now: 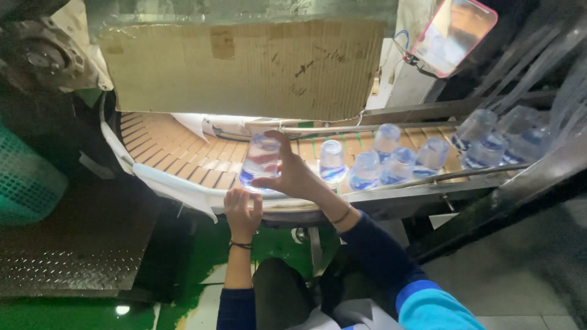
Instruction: The person repeatedly picks up small transparent plastic containers from a moving conveyor belt and places them back in a single file line. The action is continuous and repetitive throughout the clip, with both hands used to maintain alignment of the containers on the belt.
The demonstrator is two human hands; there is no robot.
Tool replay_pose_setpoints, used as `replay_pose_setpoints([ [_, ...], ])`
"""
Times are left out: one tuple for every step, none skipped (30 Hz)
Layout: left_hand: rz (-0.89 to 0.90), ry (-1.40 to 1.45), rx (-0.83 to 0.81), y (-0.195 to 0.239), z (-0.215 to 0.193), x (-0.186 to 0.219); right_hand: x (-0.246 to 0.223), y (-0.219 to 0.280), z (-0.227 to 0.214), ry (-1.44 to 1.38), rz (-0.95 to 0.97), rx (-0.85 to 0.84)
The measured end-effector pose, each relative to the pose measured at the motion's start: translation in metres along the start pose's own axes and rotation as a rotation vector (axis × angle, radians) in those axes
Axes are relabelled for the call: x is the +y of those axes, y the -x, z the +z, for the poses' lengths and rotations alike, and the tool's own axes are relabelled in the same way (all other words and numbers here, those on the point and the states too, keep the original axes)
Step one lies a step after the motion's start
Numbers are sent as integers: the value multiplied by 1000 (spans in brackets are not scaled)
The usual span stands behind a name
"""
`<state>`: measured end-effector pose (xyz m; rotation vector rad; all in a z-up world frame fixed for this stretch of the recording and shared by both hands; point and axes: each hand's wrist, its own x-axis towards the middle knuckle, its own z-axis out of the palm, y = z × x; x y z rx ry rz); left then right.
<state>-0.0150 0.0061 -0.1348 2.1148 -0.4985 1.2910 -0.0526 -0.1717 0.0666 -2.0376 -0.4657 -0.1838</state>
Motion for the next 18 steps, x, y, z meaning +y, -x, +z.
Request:
replay_pose_setpoints([
  [6,5,-4,-6,-4,6,11,-5,0,-1,2,9],
  [2,8,-16,-11,-9,12,23,-10,1,172,-52,14],
  [-1,8,-31,-17,-14,17,34,-16,2,342,-104,19],
  [6,11,-37,-18,-14,16,47,-13,0,339,-100,27],
  [7,14,-37,-17,-14,16,61,-9,-2,621,-157,8],
  [9,17,-38,-16,-14,15,74,-6,-3,903,-214,-12],
  [5,20,-35,-19,-14,16,84,-3,-14,908,-214,-14],
  [15,6,-20,-21,-13,16,95,-1,-24,811,-62,-84],
  [26,-3,-22,-19,-17,17,107,8,-31,701,105,-150],
  [24,5,-37,-16,-16,17,117,11,-44,696,121,-151],
  [17,5,-27,-15,-14,15,126,11,-59,784,226,-49],
  [9,6,-18,-14,-12,14,135,10,-74,870,330,54],
  [11,7,-16,-15,-10,13,133,23,-96,871,329,56],
  [9,8,-13,-15,-8,13,130,35,-118,811,354,113],
  [3,9,-16,-12,-9,13,127,52,-137,747,384,164],
  [2,9,-22,-9,-13,13,128,69,-150,745,388,161],
  [-5,5,-19,-10,-12,13,127,81,-167,760,393,201],
  [-11,1,-17,-11,-11,13,127,93,-185,774,397,241],
])
